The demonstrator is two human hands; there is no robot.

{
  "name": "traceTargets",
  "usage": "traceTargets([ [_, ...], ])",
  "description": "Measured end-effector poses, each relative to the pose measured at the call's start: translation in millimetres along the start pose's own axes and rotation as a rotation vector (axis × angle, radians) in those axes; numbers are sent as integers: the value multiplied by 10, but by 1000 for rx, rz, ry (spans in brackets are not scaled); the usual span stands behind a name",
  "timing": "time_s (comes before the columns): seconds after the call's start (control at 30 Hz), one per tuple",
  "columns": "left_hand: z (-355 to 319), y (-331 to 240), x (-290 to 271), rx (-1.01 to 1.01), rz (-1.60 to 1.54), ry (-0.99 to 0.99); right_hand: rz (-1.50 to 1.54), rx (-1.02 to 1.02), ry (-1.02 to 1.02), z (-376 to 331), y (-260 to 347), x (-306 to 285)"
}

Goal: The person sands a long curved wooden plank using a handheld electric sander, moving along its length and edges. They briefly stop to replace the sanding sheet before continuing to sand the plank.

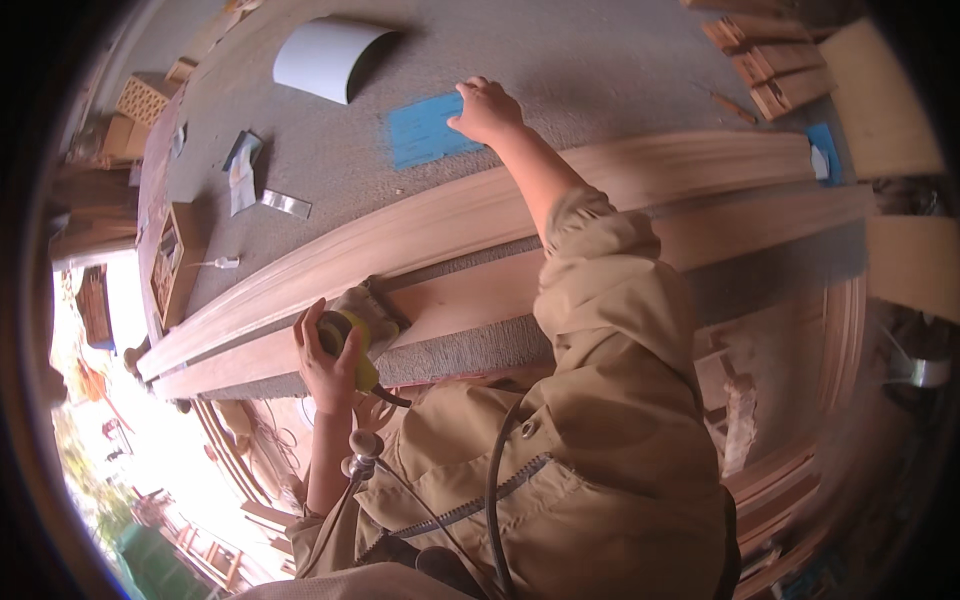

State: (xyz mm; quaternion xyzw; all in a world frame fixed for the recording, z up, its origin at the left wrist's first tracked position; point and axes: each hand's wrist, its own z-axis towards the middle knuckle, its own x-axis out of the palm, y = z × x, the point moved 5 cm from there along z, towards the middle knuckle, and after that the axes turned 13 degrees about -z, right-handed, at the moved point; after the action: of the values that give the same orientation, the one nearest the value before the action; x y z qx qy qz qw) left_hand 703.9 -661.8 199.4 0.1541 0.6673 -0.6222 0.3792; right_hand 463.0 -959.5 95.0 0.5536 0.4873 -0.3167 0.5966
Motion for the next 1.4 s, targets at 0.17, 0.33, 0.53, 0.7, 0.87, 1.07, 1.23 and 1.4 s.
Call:
traceTargets([
  [0.17, -138, 89, -43, 25, 96, -121, -371, -92, 137, 405, 354, 221],
  [0.33, -628, -114, -29, 284, 162, -227, -266, -134, -51, 234, 480, 12],
  [0.53, -1200, 29, 141, 573, 157, -212, 303, -225, -221, -1125, 916, -424],
  [0.7, -927, 108, -34, 426, -214, 40, 334, -572, -398, -2126, 1648, -416],
  [0.87, -616, 255, -218, -88, -837, 70, 269, -929, -155, -2632, 2172, -379],
  [1.07, -274, 456, -527, -208, -1014, -70, 564, -661, -52, -2167, 2127, -511],
  [1.23, 147, 869, -562, -170, -759, 115, 748, -407, 335, -1773, 1949, 125],
  [1.4, 203, 999, -392, -141, -572, 144, 521, -307, 348, -1735, 1788, 374],
])
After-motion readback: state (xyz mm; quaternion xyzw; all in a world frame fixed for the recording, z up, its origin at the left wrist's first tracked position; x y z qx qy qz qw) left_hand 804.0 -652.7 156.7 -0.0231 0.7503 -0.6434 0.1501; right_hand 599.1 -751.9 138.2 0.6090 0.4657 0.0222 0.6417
